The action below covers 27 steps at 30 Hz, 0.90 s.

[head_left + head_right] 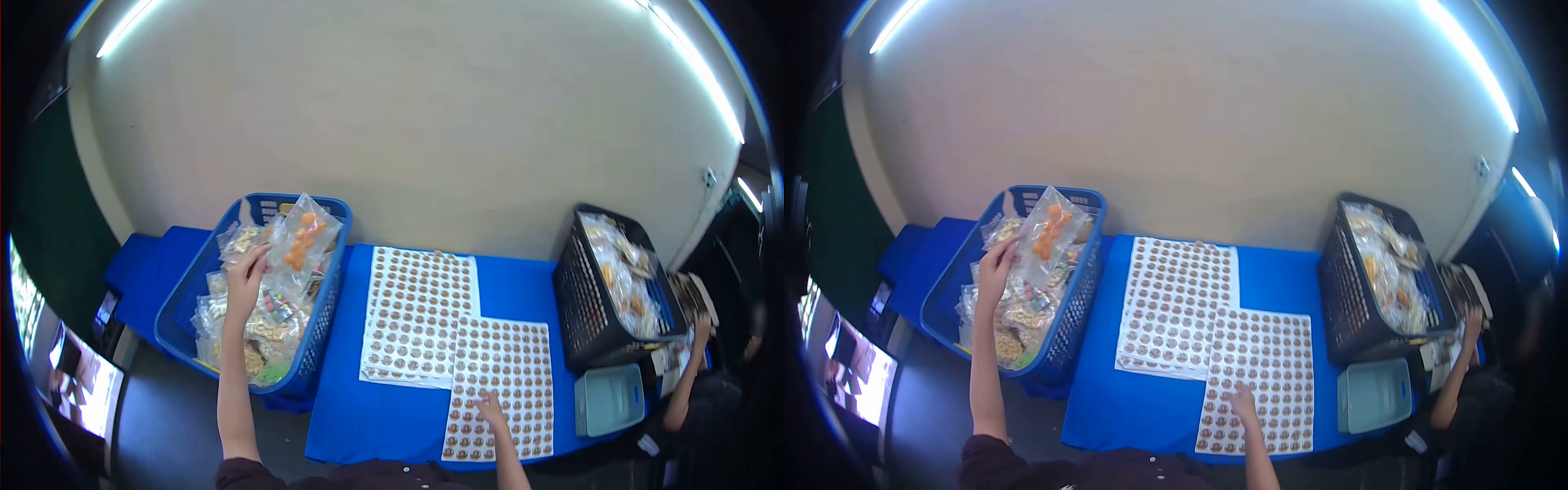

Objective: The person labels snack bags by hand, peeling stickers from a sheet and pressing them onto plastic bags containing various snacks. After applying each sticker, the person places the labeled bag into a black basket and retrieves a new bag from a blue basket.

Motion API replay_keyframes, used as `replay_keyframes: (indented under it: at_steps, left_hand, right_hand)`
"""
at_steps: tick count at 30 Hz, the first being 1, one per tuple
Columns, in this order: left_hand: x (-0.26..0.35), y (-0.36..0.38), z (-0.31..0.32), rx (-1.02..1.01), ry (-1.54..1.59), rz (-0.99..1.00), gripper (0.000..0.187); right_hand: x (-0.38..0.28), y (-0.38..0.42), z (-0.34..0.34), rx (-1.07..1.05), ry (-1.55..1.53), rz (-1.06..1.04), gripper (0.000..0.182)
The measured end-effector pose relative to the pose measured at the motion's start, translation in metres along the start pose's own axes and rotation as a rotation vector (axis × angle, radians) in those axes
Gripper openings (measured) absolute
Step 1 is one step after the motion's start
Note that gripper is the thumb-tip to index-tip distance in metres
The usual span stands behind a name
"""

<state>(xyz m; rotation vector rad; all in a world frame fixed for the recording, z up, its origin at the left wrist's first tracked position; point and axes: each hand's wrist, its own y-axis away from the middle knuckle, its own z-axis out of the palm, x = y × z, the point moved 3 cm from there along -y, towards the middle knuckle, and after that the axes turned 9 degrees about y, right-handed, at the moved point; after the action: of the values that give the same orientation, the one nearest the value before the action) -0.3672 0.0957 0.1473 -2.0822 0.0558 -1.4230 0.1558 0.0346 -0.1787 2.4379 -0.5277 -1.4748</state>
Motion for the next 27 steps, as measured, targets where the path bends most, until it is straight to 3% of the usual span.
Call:
replay_keyframes:
  at_steps: [1,3,7,9,10,12,13,16,19,21,23,24,27]
  left_hand:
    - [0.023,0.017,0.013,-0.008,0.041,-0.07,0.029]
    - [0.042,0.054,0.047,-0.198,0.076,-0.003,0.034]
    - [0.035,0.138,0.131,-0.722,0.115,-0.012,0.04]
    - [0.006,0.181,0.163,-0.772,0.163,-0.109,0.027]
    - [0.001,0.197,0.171,-0.768,0.144,-0.137,0.029]
    - [-0.008,0.218,0.18,-0.755,0.152,-0.226,0.026]
    - [-0.012,0.225,0.18,-0.644,0.251,-0.315,0.028]
    - [-0.025,0.244,0.179,-0.313,0.623,-0.545,0.046]
    - [-0.022,0.254,0.178,-0.274,0.893,-0.783,0.048]
    - [-0.017,0.263,0.186,-0.405,0.874,-0.857,0.041]
    - [-0.027,0.278,0.199,-0.462,0.741,-0.875,0.034]
    - [-0.022,0.274,0.202,-0.409,0.735,-0.763,0.027]
    - [-0.01,0.26,0.197,-0.213,0.959,-0.81,0.02]
  right_hand:
    - [-0.007,0.001,-0.003,-0.003,-0.058,-0.05,0.039]
    - [-0.057,0.025,-0.011,-0.289,-0.38,0.018,0.037]
    - [-0.123,0.073,-0.01,-0.703,-0.691,-0.158,0.037]
    - [-0.118,0.087,0.0,-0.715,-0.355,-0.227,0.034]
    - [-0.117,0.092,0.006,-0.714,-0.188,-0.261,0.033]
    - [-0.122,0.109,0.017,-0.705,-0.145,-0.185,0.029]
    - [-0.121,0.115,0.022,-0.705,-0.121,-0.142,0.027]
    - [-0.106,0.117,0.027,-0.621,-0.46,-0.088,0.025]
    - [-0.114,0.114,0.029,-0.556,-0.751,-0.038,0.023]
    - [-0.128,0.115,0.036,-0.494,-0.865,-0.001,0.022]
    - [-0.139,0.12,0.046,-0.592,-0.639,-0.108,0.027]
    - [-0.147,0.12,0.05,-0.611,-0.497,-0.168,0.03]
    - [-0.127,0.113,0.058,-0.531,-0.211,-0.358,0.043]
